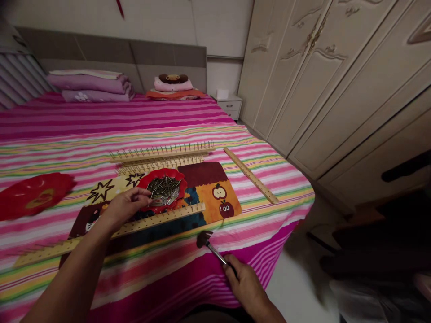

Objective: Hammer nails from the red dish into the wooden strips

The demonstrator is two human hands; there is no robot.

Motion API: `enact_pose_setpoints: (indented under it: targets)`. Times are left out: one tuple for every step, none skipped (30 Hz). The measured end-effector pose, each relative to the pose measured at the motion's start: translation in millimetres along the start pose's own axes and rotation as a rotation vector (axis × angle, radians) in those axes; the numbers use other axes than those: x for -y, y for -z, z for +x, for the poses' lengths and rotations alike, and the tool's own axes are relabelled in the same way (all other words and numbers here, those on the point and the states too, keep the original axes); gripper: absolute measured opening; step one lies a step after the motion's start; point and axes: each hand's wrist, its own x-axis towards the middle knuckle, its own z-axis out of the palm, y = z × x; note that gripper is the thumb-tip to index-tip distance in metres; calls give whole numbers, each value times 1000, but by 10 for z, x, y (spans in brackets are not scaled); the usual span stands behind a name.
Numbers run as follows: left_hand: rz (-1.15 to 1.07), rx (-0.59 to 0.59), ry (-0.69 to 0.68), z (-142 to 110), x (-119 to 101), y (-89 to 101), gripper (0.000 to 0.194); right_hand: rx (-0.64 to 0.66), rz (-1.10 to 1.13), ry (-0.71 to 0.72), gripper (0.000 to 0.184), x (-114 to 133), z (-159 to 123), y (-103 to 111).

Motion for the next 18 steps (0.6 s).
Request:
enact_pose_setpoints:
  targets:
    - [-105, 6, 3, -74, -24, -19, 27, -5, 3, 6, 28, 0, 2, 0]
    - [-184, 17, 9, -147, -45, -43, 30, -9, 5, 12, 28, 1, 4, 2]
    - [-244, 36, 17, -216, -61, -71, 30, -11, 7, 19, 28, 4, 6, 5]
    - [-293, 63, 29, -278, -73, -103, 30, -12, 6, 25, 28, 7, 7, 9]
    - [-333, 97, 40, -333, -80, -140, 30, -10, 4, 31, 28, 11, 8, 13]
    - [-365, 131, 51, -378, -83, -181, 29, -9, 0, 35, 28, 16, 7, 16]
    - [-389, 161, 63, -414, -83, -227, 29, -12, -6, 37, 28, 22, 5, 18]
    - [-404, 184, 76, -443, -81, -278, 29, -16, -13, 37, 27, 28, 3, 18]
    - [-412, 196, 90, -464, -79, -334, 30, -18, -22, 36, 27, 35, 0, 18]
    - [-414, 201, 105, -480, -78, -393, 30, -21, -29, 34, 27, 42, -2, 17]
    - [-411, 202, 116, -492, -76, -455, 30, -26, -37, 31, 27, 49, -4, 16]
    - [-404, 198, 122, -499, -76, -518, 29, -29, -44, 28, 27, 57, -5, 16]
    - [-394, 187, 120, -503, -75, -583, 28, -27, -51, 24, 26, 64, -5, 17]
    - [-384, 167, 105, -503, -74, -646, 27, -25, -55, 19, 26, 71, -6, 19]
    - [-373, 140, 80, -499, -70, -709, 25, -25, -60, 13, 27, 77, -6, 22]
    - [-367, 107, 52, -492, -63, -770, 24, -24, -64, 9, 27, 83, -6, 25]
    - [-370, 68, 30, -483, -52, -829, 23, -22, -67, 8, 27, 87, -6, 29]
    - [-379, 32, 19, -471, -37, -887, 23, -21, -69, 11, 27, 89, -8, 32]
